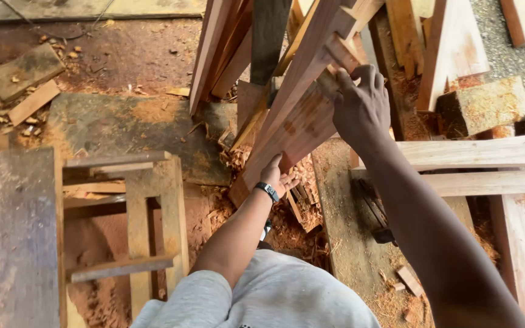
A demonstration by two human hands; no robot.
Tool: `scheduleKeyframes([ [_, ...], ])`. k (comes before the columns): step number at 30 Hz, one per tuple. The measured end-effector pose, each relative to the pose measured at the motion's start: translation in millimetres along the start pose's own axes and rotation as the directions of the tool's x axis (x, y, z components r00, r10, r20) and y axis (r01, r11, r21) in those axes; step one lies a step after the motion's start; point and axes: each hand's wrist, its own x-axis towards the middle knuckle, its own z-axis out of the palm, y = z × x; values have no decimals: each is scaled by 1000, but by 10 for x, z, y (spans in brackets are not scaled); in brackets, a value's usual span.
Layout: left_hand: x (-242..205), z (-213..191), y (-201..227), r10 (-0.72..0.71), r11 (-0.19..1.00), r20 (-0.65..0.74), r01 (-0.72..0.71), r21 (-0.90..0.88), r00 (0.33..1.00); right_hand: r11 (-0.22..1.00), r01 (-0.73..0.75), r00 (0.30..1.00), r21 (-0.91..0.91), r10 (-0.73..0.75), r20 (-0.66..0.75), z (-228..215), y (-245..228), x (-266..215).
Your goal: The person uses a hand saw to cut a piece of wood clamped to a workbench. They then use a square ruler to mark a line on the wood and continue sawing along the marked line. Finally, the person uses a hammer to tap the cut piece of wood.
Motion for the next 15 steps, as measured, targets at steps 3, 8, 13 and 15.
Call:
scheduleKeyframes([
  [3, -96, 212, 87, 58, 998, 22, -59, 14, 998, 997, 69, 997, 29, -68, -46, 251, 331, -142],
  [8, -269, 422, 155, 50, 999, 29, -50, -10, 998, 931, 225, 940, 287, -130, -316, 134, 325, -609],
  [13, -544, 664, 822, 240, 967, -158, -221, 130, 958, 839, -256, 912, 480, 374, -168, 208, 729, -1779],
  [15, -628, 911, 1438, 612, 774, -148, -549, 316, 777, 720, -615, 775, 322, 627, 80, 77, 746, -2189],
])
